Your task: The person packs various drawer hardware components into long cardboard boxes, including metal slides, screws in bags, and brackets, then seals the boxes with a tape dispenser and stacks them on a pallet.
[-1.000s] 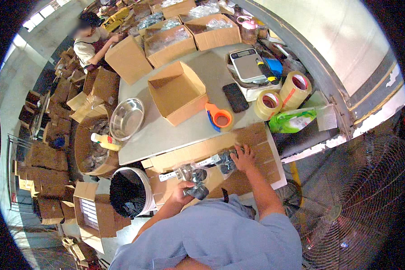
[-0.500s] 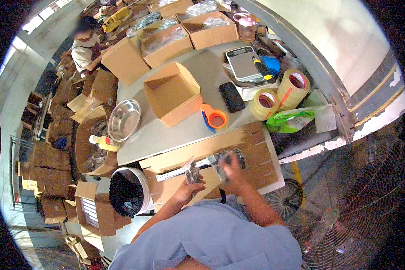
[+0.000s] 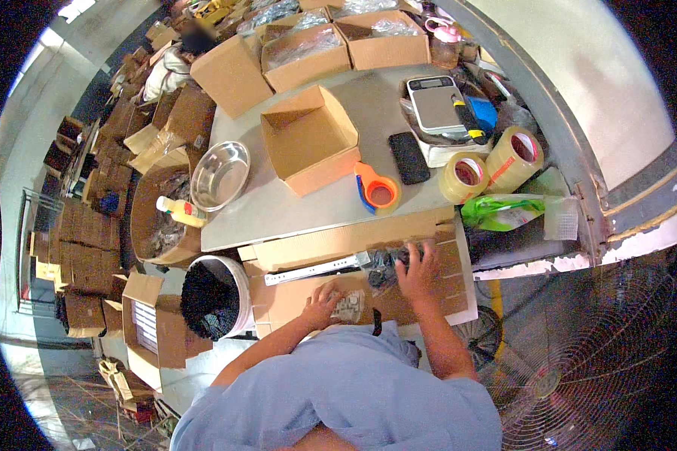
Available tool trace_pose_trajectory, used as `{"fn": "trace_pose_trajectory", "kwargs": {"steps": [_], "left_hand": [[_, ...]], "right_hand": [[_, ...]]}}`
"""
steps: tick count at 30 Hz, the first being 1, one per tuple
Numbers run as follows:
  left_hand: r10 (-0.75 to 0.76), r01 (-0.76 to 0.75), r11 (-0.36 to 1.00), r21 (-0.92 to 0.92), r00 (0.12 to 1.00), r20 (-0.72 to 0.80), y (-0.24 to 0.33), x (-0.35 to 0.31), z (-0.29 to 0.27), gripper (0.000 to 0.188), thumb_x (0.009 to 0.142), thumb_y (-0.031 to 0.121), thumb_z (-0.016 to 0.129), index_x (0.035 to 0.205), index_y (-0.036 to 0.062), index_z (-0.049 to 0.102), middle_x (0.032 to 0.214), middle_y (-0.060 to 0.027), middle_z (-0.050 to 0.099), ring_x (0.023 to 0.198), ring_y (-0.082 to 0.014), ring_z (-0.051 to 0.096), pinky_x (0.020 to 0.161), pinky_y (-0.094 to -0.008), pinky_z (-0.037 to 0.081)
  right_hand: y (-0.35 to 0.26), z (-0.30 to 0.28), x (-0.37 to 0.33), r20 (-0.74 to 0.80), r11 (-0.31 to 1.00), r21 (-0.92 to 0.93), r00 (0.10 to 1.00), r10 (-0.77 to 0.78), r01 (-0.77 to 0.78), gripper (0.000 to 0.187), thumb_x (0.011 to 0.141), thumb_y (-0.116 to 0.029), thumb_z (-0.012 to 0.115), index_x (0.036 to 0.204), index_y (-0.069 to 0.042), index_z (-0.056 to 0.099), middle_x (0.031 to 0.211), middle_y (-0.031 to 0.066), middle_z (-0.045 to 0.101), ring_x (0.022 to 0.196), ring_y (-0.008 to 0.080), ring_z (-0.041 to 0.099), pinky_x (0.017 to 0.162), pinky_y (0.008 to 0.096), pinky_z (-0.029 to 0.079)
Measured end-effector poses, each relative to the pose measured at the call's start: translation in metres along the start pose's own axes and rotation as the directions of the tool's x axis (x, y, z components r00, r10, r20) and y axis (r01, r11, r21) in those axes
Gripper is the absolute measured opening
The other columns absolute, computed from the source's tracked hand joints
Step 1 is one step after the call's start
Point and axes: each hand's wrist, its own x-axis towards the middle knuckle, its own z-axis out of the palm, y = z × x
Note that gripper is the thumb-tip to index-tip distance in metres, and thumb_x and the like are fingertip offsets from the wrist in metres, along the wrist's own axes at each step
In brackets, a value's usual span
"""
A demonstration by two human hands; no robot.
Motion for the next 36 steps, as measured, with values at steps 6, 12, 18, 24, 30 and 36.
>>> {"fn": "trace_pose_trajectory", "kwargs": {"steps": [6,12,18,24,30,36], "left_hand": [[0.166,-0.13,0.979,0.158,0.956,-0.243,-0.014,-0.002,0.028,0.086,0.065,0.039,0.075,0.139,0.0249,0.033,0.143,-0.0132,0.027,0.121,-0.0387,0.037,0.081,-0.0559,0.048],[0.19,-0.208,0.958,-0.199,0.976,-0.102,0.001,-0.002,0.001,0.083,0.072,0.038,0.071,0.141,0.0162,0.03,0.144,-0.0184,0.025,0.126,-0.0412,0.032,0.096,-0.0543,0.04],[0.198,-0.162,0.954,0.252,0.972,-0.126,-0.014,-0.033,0.025,0.085,0.07,0.035,0.073,0.142,0.0235,0.03,0.15,-0.014,0.015,0.13,-0.0432,0.027,0.092,-0.0618,0.038],[0.263,-0.255,0.931,0.26,0.965,0.005,0.001,-0.023,0.015,0.066,0.083,0.026,0.056,0.143,0.0201,0.028,0.148,-0.0207,0.016,0.128,-0.046,0.028,0.091,-0.0631,0.037],[0.206,-0.212,0.968,0.135,0.977,0.06,0.018,-0.018,0.001,0.08,0.075,0.024,0.065,0.143,0.0169,0.024,0.145,-0.0209,0.02,0.126,-0.0447,0.033,0.094,-0.0612,0.036],[0.347,-0.263,0.915,-0.306,0.9,0.265,-0.02,0.028,-0.008,0.083,0.061,0.004,0.064,0.137,0.0118,0.031,0.137,-0.0199,0.036,0.121,-0.0381,0.042,0.097,-0.0443,0.04]], "right_hand": [[-0.006,0.029,-0.05,0.572,0.929,0.331,0.748,-0.336,0.165,0.048,0.081,-0.026,0.06,0.125,-0.011,0.05,0.134,0.0164,0.04,0.121,0.0383,0.04,0.102,0.0499,0.032],[0.01,0.059,-0.088,0.337,0.698,0.107,0.635,-0.695,0.708,0.068,0.066,-0.021,0.073,0.13,-0.023,0.047,0.133,0.0158,0.04,0.125,0.0363,0.038,0.102,0.046,0.035],[-0.009,0.039,-0.087,0.59,0.714,0.196,0.501,-0.633,0.672,0.055,0.082,-0.023,0.055,0.135,-0.029,0.041,0.146,0.0151,0.026,0.116,0.0394,0.049,0.086,0.0484,0.05],[-0.019,0.054,-0.101,0.718,0.612,0.189,0.318,-0.62,0.768,0.05,0.085,-0.03,0.048,0.134,-0.03,0.042,0.144,0.0125,0.03,0.11,0.0378,0.054,0.079,0.0468,0.053],[-0.001,0.066,-0.106,0.44,0.327,0.148,0.234,-0.867,0.933,0.05,0.079,-0.033,0.049,0.129,-0.032,0.048,0.13,0.0096,0.042,0.117,0.0302,0.045,0.091,0.0465,0.044],[-0.064,0.021,-0.072,0.29,0.641,0.125,0.59,-0.754,0.757,0.061,0.073,-0.023,0.061,0.133,-0.022,0.044,0.128,0.0145,0.044,0.117,0.0348,0.045,0.092,0.0454,0.043]]}}
